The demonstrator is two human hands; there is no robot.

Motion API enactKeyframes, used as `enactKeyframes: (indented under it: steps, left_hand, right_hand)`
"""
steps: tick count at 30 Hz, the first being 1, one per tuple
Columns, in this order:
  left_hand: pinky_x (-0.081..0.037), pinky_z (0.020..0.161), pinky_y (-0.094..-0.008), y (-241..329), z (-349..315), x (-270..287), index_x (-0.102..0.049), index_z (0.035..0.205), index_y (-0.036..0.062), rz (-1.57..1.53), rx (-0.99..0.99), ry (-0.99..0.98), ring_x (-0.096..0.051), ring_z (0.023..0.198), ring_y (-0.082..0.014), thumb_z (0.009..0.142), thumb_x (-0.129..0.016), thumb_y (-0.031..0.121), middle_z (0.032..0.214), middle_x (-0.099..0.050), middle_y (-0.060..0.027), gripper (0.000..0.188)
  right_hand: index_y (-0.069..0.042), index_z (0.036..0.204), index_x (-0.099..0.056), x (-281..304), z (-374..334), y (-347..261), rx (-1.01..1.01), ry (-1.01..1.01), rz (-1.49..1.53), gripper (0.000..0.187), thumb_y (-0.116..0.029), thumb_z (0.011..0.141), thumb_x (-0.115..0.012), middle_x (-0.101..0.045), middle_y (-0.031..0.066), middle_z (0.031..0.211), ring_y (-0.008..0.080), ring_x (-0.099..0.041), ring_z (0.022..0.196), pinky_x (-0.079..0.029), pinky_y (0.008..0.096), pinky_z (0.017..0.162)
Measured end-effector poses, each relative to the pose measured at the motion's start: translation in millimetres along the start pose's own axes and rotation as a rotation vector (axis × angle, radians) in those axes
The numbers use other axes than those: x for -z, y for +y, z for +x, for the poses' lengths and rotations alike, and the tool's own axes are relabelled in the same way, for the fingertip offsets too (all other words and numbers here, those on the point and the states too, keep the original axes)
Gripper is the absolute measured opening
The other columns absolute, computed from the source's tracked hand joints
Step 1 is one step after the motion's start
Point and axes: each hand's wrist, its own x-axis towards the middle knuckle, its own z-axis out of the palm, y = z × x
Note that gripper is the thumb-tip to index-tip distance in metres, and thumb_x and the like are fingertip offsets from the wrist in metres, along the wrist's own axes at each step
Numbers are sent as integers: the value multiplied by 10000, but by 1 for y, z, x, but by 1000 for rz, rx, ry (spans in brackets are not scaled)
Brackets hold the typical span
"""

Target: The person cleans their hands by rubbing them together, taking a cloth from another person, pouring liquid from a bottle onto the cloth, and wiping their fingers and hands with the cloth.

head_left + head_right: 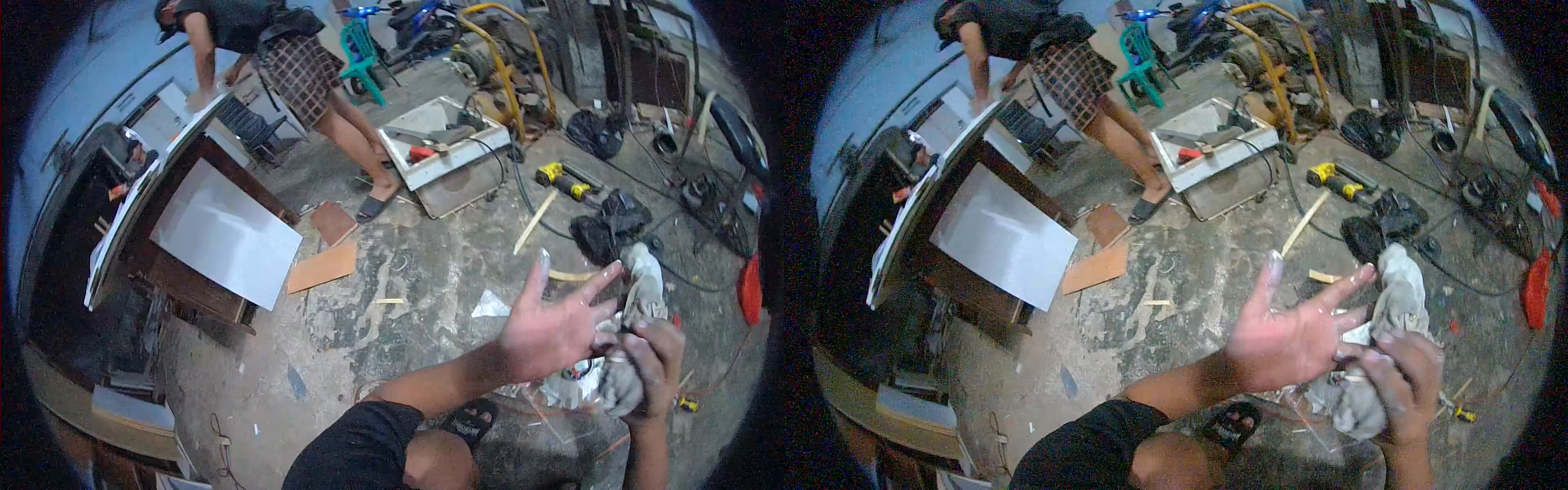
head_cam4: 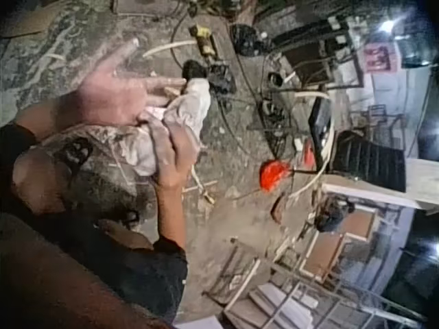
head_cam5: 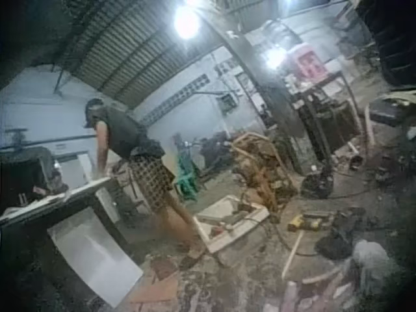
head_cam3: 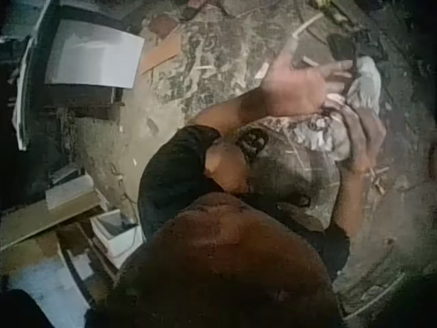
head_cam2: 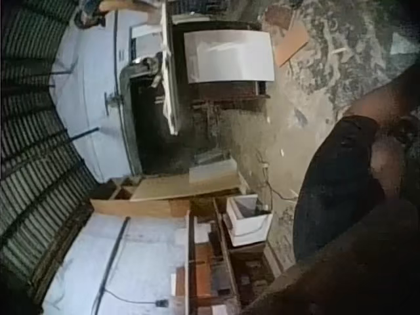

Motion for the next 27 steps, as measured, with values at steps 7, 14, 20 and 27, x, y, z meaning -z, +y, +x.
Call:
enactKeyframes:
  steps: [7, 14, 20, 27]
  left_hand:
    - [-252, 1091, -483, 6, 3, -4, -124, 1506, 177, -81, 10, -120, -406, 1244, -452, 774, -170, 844, 1531, -191, -129, 992]
    - [-394, 975, -404, 2, 21, -2, -132, 1504, 175, -40, -94, -255, -568, 1031, -288, 761, -218, 857, 1462, -335, -157, 1012]
    - [-368, 1003, -426, 1, 2, -10, -81, 1511, 188, 123, -88, -286, -496, 1140, -257, 749, -208, 869, 1480, -304, -126, 1029]
    - [-305, 1030, -570, 9, 9, -10, -145, 1501, 195, 93, -159, -174, -381, 1287, -358, 746, -193, 872, 1502, -273, -131, 1015]
  right_hand:
    - [-7, 1043, -518, 38, -53, 97, 10, 299, 672, 299, -239, 854, -522, -559, 143, 955, 269, -546, 866, -460, 412, 815]
    - [21, 1277, -395, -16, 3, 37, -468, 418, 622, 479, -309, 936, -462, -473, 147, 1264, 233, -445, 1196, -315, 373, 1051]
    - [0, 1350, -371, -16, -41, 48, -816, 67, 678, 597, -294, 876, -584, -475, 104, 1289, 174, -486, 1116, -375, 295, 967]
    - [-12, 1365, -380, 20, -64, 34, -969, 291, 815, 551, -273, 905, -536, -473, 118, 1320, 219, -477, 1183, -376, 334, 1015]
